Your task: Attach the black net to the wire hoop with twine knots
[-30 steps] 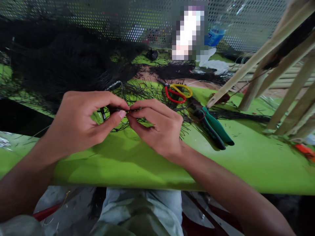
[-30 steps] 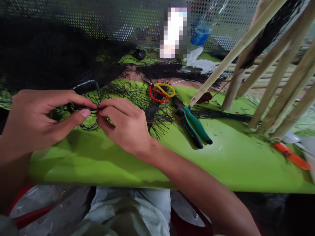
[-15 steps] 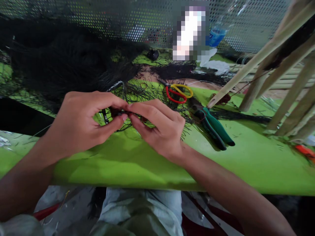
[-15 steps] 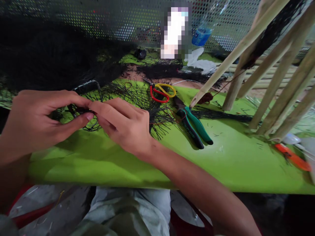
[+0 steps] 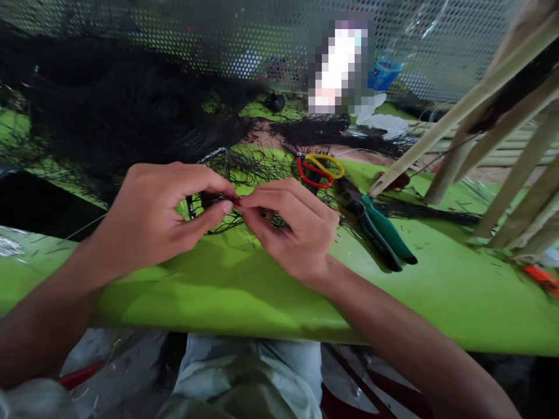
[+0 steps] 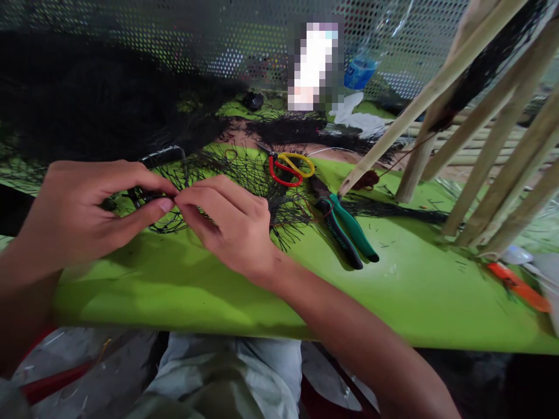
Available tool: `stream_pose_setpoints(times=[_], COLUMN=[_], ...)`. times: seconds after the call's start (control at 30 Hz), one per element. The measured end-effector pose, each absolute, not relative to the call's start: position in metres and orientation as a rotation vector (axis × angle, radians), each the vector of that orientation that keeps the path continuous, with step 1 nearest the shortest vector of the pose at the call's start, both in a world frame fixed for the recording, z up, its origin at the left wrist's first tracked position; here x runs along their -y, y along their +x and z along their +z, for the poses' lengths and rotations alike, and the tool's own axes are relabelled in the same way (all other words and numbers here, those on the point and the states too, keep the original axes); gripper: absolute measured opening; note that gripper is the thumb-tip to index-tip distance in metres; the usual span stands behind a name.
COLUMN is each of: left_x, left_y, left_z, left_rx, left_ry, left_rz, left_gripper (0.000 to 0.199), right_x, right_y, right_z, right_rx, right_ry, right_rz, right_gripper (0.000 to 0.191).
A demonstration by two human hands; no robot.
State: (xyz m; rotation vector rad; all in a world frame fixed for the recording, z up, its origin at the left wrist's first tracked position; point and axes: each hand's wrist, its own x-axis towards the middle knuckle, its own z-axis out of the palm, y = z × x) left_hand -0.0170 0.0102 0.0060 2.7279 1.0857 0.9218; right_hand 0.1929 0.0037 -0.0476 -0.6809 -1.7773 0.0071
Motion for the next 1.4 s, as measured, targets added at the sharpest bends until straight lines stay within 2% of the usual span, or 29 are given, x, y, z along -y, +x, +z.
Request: stream_pose_setpoints(times=[0.17, 0.43, 0.77, 0.93, 1.13, 1.4], left_x=[-0.011, -0.011, -0.010, -0.009, -0.007, -0.004], left_y=[-0.015, -0.016, -0.017, -0.015, -0.013, -0.014], left_z=[0.003, 0.002, -0.001, 0.002, 0.003, 0.003], left_rx=[-1.084, -1.175, -1.131, -1.179, -1.191, -1.233], left_ry=[2.737, 2.732, 2.758, 2.734, 2.723, 2.735], left_rz=[1.038, 0.988, 0.964, 0.948, 0.965, 0.926], left_gripper=[0.008, 0.011, 0.012, 0.014, 0.014, 0.012], right_x=[-0.005, -0.005, -0.003, -0.005, -0.010, -0.009], right_y=[0.193, 0.197, 0.197, 0.200, 0.204, 0.201], right_z=[-0.049, -0.048, -0.046, -0.046, -0.044, -0.045], right_rx=[1.777, 1.822, 1.760, 1.777, 1.877, 1.822], right_ry=[-0.662, -0.700, -0.815, -0.707, -0.724, -0.722], right_rz=[0.042, 0.322, 0.464, 0.462, 0.361, 0.227], right_gripper=[0.011, 0.006, 0.018, 0.031, 0.010, 0.007])
